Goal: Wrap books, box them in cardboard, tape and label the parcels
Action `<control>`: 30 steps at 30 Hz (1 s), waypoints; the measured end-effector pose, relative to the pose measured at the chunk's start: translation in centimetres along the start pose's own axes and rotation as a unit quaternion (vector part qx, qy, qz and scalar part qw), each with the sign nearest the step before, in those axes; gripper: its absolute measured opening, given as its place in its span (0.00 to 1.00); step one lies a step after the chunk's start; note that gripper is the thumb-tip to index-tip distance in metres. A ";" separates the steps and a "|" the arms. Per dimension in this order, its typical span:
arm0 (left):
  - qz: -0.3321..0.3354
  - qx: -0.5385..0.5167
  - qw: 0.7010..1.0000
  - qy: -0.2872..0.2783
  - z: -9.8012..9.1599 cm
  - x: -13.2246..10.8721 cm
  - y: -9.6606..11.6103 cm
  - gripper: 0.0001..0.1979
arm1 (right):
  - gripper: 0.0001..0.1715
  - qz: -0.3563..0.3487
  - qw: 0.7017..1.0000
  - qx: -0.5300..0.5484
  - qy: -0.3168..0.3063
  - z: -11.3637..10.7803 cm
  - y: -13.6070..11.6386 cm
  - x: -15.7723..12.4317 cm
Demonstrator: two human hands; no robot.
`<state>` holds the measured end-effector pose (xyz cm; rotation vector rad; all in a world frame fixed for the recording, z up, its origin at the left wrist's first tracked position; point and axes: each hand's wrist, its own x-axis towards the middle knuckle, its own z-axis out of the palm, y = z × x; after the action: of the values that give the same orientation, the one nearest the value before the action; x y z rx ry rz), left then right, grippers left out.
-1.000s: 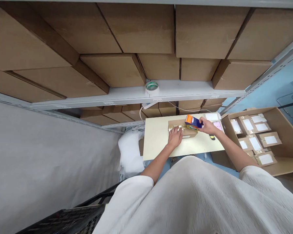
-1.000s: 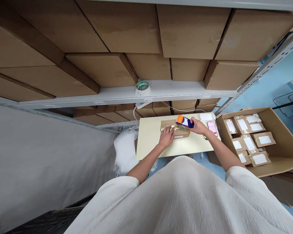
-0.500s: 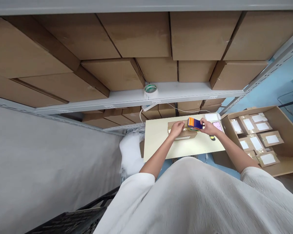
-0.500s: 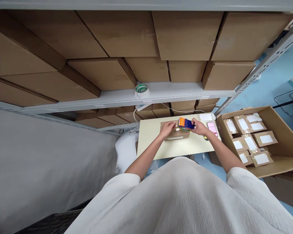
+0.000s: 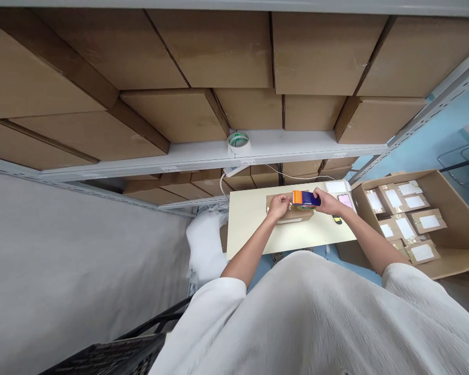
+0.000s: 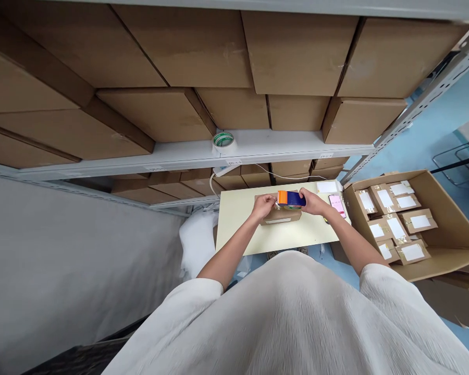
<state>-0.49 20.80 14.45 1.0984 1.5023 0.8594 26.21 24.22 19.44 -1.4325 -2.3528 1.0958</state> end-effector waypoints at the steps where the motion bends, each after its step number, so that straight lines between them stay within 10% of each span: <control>1: -0.004 0.007 1.000 0.010 -0.3 0.0 -0.3 0.14 | 0.26 -0.013 1.000 -0.013 -0.008 -0.1 -0.4 0.4; 24: -0.048 -0.120 0.988 0.085 -11.3 -0.1 -7.8 0.16 | 0.23 -0.097 0.965 -0.208 -0.131 -1.4 -5.2 6.2; 30: -0.054 -0.127 0.985 0.106 -11.7 -0.1 -9.8 0.12 | 0.24 -0.061 0.957 -0.252 -0.129 -1.5 -6.2 6.3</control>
<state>-13.94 17.81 7.83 0.7509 1.5588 1.0849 19.35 28.52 23.28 -1.3149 -3.0251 0.7122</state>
